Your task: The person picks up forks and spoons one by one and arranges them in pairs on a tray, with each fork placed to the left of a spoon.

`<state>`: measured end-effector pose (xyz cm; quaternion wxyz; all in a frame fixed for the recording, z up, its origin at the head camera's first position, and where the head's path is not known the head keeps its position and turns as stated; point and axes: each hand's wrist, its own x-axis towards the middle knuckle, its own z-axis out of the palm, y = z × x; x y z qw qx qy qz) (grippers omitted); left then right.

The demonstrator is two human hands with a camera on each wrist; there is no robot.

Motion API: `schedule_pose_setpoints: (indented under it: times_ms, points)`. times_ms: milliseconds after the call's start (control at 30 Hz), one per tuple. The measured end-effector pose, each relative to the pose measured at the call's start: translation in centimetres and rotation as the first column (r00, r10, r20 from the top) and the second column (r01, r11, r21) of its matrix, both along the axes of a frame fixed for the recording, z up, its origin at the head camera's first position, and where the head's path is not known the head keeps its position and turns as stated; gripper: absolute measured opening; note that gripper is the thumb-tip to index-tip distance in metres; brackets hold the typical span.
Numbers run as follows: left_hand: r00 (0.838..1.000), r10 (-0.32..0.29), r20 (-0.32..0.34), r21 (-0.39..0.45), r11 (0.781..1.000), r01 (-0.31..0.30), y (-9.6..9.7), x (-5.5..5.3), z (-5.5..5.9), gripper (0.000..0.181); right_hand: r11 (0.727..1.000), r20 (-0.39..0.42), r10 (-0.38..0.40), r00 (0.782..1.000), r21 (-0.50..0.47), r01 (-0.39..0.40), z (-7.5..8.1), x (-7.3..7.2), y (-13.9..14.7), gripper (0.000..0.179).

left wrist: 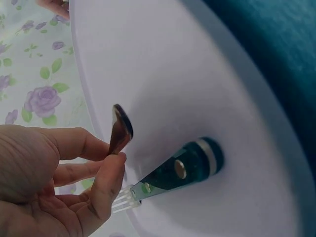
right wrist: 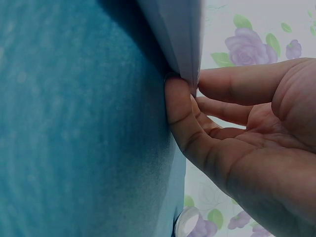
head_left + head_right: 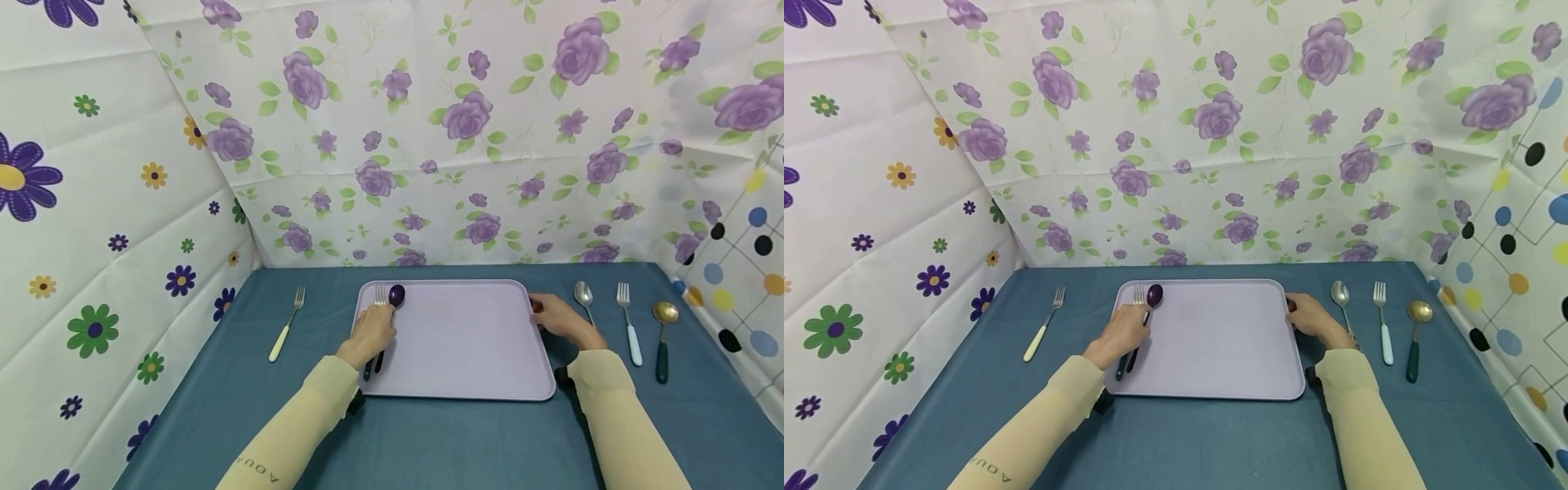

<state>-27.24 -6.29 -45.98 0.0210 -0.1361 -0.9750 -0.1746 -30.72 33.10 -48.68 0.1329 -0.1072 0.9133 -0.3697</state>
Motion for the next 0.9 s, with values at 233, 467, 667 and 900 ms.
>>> schedule_pose_setpoints:
  times_ms: [233,467,667,900]
  points:
    - [1.0,0.01,0.013,0.006,1.0,-0.01,-0.2,-0.5,-1.4,0.014,1.0,0.011,-0.003,1.0,0.0,0.003,-0.1,0.0,0.0,0.058]
    - [0.998,0.021,0.053,-0.017,1.0,-0.02,0.4,0.1,-0.3,0.013,1.0,0.009,-0.003,1.0,0.004,0.003,-0.1,-0.2,0.1,0.059]
    - [0.998,0.017,0.061,-0.036,0.999,-0.015,0.3,0.0,-0.3,0.006,1.0,0.013,0.002,1.0,-0.012,-0.001,-0.2,-0.3,0.1,0.059]
    - [0.999,0.02,0.046,-0.004,1.0,-0.02,0.5,0.2,-0.7,0.003,1.0,-0.003,0.008,1.0,-0.023,-0.008,-0.1,-0.1,0.2,0.059]
